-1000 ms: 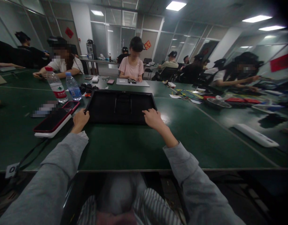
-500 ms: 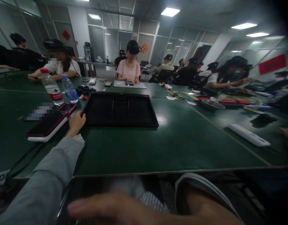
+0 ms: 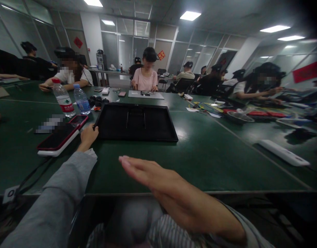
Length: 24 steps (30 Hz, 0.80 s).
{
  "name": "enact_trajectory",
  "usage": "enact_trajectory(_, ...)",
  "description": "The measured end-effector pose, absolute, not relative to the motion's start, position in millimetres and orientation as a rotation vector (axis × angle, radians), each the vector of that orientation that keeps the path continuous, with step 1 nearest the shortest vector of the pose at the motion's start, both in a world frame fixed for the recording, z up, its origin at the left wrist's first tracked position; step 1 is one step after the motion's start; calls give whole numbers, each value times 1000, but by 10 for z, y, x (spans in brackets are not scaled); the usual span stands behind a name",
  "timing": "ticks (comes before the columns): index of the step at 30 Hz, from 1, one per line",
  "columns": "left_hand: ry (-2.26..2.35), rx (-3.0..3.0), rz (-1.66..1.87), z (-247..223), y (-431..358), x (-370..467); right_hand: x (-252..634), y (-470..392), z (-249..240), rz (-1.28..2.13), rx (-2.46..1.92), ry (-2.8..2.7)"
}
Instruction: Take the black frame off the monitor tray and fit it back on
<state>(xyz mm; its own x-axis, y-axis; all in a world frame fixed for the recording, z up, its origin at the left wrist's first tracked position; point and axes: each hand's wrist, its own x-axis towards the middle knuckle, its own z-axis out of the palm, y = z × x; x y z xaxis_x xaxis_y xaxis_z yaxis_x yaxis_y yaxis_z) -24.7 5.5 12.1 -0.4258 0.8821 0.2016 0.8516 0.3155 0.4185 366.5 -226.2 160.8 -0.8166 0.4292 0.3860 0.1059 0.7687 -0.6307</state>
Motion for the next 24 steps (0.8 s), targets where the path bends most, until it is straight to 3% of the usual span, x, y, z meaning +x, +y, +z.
enact_trajectory(13, 2532, 1568, 986, 174, 23, -201, 3503, -1795, 1240, 714, -591, -2464)
enact_trajectory(18, 2506, 1634, 1275, 513, -94, 182, 3377, -1160, 785, 649, -688, -2402)
enact_trajectory(24, 2031, 1958, 1384, 1030, -148, 1141, 2948, -538, 357, 531, -1001, -2469)
